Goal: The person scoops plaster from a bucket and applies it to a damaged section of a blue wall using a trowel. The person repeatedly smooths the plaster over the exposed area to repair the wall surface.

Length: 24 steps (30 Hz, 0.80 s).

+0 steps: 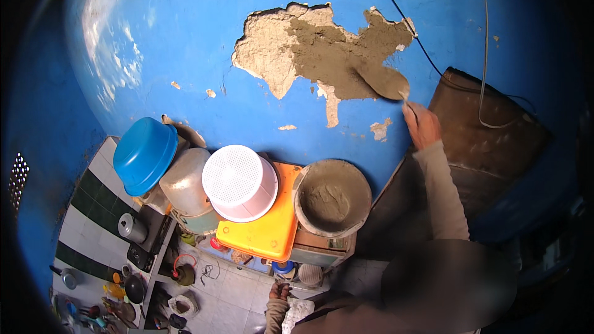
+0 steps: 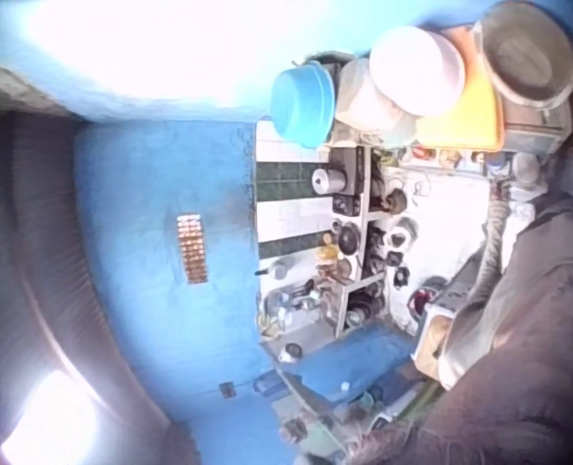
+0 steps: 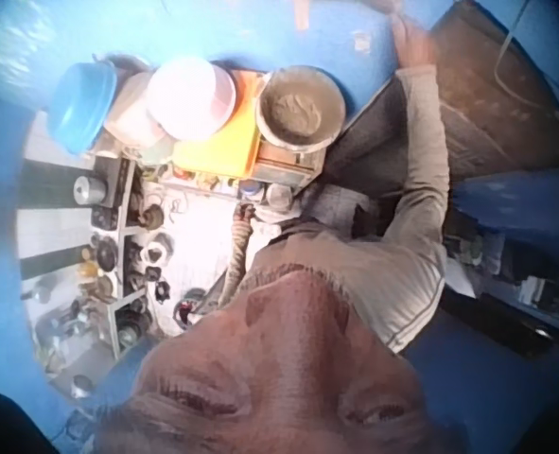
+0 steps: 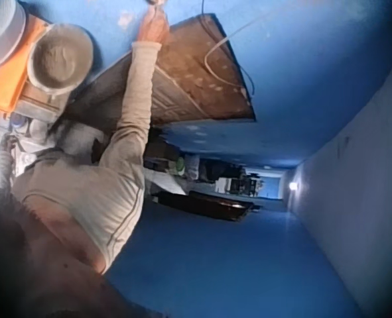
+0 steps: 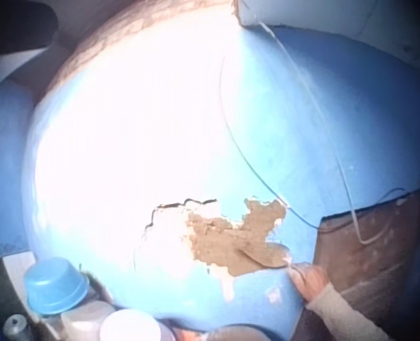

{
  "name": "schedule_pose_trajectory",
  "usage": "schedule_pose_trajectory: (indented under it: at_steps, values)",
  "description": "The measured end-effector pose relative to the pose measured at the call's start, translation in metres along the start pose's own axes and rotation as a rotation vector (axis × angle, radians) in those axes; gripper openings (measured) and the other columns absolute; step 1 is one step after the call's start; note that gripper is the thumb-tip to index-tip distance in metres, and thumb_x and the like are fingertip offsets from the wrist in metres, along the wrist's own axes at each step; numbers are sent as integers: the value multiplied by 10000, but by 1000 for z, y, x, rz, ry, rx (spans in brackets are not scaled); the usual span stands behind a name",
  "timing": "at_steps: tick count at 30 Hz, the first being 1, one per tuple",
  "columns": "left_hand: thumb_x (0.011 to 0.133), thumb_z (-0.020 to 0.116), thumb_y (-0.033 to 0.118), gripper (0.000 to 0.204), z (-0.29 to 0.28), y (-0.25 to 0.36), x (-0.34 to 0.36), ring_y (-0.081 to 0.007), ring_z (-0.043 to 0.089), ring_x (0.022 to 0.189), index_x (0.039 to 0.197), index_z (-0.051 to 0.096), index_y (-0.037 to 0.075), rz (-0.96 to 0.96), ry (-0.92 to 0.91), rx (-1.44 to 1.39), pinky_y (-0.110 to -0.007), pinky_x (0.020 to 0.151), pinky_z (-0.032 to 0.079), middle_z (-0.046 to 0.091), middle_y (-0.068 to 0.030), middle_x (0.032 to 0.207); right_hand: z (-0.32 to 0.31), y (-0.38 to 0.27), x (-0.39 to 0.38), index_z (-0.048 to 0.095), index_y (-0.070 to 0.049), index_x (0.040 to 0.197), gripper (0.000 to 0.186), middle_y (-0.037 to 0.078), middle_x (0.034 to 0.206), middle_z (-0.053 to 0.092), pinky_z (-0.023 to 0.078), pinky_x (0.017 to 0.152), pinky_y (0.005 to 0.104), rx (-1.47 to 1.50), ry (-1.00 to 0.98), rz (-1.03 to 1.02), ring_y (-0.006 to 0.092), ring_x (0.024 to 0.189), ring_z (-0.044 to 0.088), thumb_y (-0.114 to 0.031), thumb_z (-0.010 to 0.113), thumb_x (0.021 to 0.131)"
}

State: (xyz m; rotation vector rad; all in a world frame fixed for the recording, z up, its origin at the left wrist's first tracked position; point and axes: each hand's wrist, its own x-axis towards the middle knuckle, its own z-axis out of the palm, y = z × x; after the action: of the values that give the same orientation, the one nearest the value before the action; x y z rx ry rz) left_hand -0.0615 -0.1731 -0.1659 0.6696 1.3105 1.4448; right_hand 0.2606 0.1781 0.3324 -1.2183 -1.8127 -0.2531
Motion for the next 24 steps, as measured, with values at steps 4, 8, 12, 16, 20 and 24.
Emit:
schedule_pose_trajectory:
  at_steps: [4,8,12,16,20,24]
  values:
    - [873,657,207,377,-1,-13,8,-173,638,839,1175,495,50,-2,29,-120,-318,687,549,617,-79,986,52,-1,-1,603,-19,1017,267,226,958,621,466,758,452,129,6,102,418,897,582,-241,481,932]
    - [883,636,166,327,0,-25,-1,-177,638,829,1160,506,51,-35,37,-85,-320,678,553,617,-87,988,100,-6,0,585,-13,1020,275,241,972,611,460,777,468,128,43,166,423,913,572,-238,447,942]
    - [899,606,142,332,0,-27,-15,-200,644,843,1182,486,17,-106,56,3,-326,678,555,618,-120,1013,104,-15,4,582,-2,1006,285,238,978,611,459,778,477,33,73,212,427,904,571,-242,440,944]
    - [887,630,180,391,-18,-43,-20,-231,652,833,1200,469,9,-126,80,28,-336,663,552,618,-143,1021,97,-9,-1,588,12,986,305,241,953,616,456,768,480,-14,101,287,437,880,574,-252,441,945]
    - [870,658,227,442,-29,-47,-15,-237,654,811,1200,464,5,-109,92,31,-337,651,552,615,-160,1015,99,1,-5,602,18,949,324,242,828,620,460,718,469,45,171,260,426,791,593,-269,451,943]
    - [882,634,201,390,-22,-24,-19,-189,638,805,1193,468,35,-106,161,-41,-290,637,525,620,-98,970,97,11,-10,607,8,922,327,200,723,612,464,667,434,109,145,352,364,698,605,-279,453,940]
